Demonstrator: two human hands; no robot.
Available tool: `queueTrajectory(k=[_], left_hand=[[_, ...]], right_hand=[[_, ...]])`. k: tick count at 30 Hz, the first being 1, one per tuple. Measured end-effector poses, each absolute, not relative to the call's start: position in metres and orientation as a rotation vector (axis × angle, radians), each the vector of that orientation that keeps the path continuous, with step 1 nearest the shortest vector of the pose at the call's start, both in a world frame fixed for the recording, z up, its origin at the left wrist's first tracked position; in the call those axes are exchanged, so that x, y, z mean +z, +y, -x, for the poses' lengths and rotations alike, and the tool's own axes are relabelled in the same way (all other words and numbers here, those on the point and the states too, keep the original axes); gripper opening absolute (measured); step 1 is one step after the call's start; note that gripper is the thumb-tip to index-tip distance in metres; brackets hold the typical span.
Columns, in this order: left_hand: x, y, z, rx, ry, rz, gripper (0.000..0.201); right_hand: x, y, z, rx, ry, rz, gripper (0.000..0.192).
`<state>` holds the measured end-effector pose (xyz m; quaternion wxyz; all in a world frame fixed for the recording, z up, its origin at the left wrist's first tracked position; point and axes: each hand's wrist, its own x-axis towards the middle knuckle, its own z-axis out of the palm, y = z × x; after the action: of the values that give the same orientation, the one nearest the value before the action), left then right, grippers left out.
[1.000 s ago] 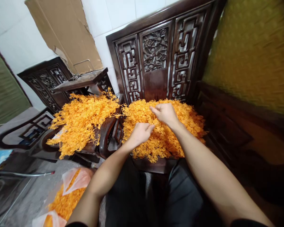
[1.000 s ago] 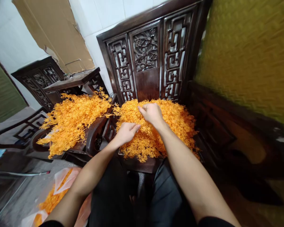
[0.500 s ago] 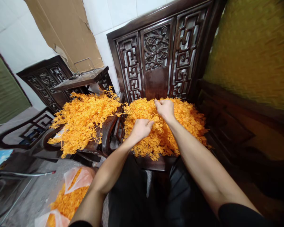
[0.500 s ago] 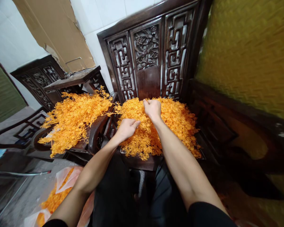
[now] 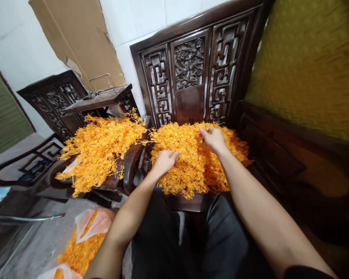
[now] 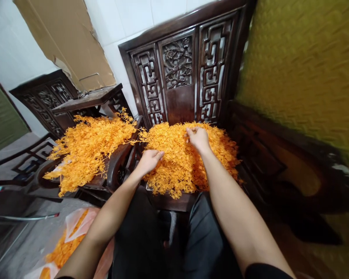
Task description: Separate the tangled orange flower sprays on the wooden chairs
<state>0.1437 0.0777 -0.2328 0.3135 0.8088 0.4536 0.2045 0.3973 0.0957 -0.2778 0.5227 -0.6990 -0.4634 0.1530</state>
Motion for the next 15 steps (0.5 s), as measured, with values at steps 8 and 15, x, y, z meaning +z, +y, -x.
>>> queueTrajectory(k=[8, 15], left_hand=[[-0.231, 0.072, -0.142, 0.525, 1.146, -2.206, 0.044], [-0.233, 0.066, -0.142, 0.390, 0.916, -2.351, 0.043]], right_hand=[[-0.251, 0.088, -0.367, 0.095, -1.324, 1.801, 0.055], [-0.228, 0.055, -0.342, 0.720, -1.997, 1.152, 0.037]])
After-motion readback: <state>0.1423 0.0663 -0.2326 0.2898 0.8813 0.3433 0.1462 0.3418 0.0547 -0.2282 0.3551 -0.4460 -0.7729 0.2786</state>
